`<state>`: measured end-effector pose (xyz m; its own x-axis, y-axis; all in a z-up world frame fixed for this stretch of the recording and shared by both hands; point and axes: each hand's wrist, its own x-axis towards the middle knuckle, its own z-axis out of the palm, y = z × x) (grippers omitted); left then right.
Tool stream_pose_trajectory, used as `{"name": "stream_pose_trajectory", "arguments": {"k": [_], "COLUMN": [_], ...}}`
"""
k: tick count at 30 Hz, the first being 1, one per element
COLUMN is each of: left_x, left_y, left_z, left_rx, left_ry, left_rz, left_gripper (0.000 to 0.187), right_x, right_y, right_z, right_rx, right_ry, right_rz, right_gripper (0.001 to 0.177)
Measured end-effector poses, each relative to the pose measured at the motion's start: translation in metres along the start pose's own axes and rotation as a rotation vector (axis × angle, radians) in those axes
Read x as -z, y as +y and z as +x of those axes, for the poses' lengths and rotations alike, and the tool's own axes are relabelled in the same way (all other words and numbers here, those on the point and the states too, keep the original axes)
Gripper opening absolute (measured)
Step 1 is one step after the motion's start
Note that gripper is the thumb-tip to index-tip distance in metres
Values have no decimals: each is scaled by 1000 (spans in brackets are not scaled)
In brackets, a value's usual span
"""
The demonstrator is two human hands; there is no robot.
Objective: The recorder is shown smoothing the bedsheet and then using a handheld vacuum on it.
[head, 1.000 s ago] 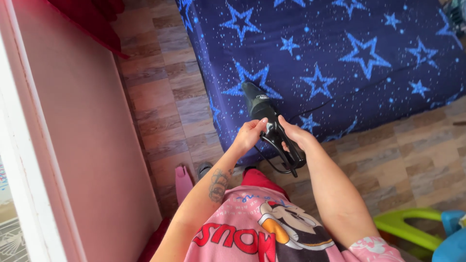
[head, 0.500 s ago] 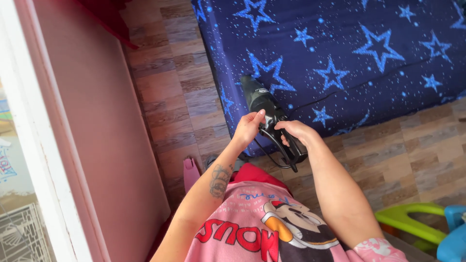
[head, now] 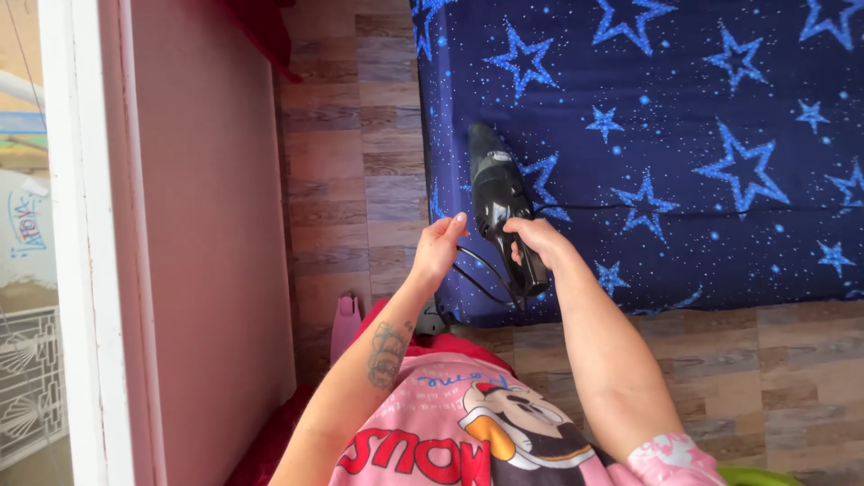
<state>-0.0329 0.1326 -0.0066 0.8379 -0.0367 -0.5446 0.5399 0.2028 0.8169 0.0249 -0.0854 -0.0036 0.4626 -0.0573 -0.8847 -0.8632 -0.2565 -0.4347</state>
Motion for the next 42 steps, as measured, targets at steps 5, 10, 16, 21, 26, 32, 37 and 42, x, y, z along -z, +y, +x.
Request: {"name": "stream_pose_trajectory", "arguments": {"k": [5, 10, 16, 21, 26, 32, 37, 42], "left_x": [13, 22, 43, 56, 39, 9, -22, -58], "left_y": [7, 38, 88, 111, 128, 115, 114, 123], "left_z": [35, 85, 154, 191, 211, 223, 234, 263], "left_rx": [10, 20, 55, 98, 144, 159, 208, 236], "left_ry": [48, 6, -78, -138, -179, -279, -372, -463], "left_rz": [-17, 24, 94, 100, 37, 138, 219, 271], "left_gripper": [40, 40, 38, 36, 32, 33, 33, 31], "right_x": [-7, -17, -42, -62, -51, -17, 23, 78], "right_y": [-36, -75, -115, -144, -157, -113, -91, -89], "right_z": [20, 42, 72, 67, 52, 58, 68, 102], "right_rx": [4, -7, -11, 20, -68, -137, -194, -171], "right_ry": [9, 21, 60, 217, 368, 498, 587, 631], "right_rz": [-14, 23, 213, 294, 432, 691, 762, 817], "right_gripper": [28, 32, 37, 35, 33, 25, 34, 34]}}
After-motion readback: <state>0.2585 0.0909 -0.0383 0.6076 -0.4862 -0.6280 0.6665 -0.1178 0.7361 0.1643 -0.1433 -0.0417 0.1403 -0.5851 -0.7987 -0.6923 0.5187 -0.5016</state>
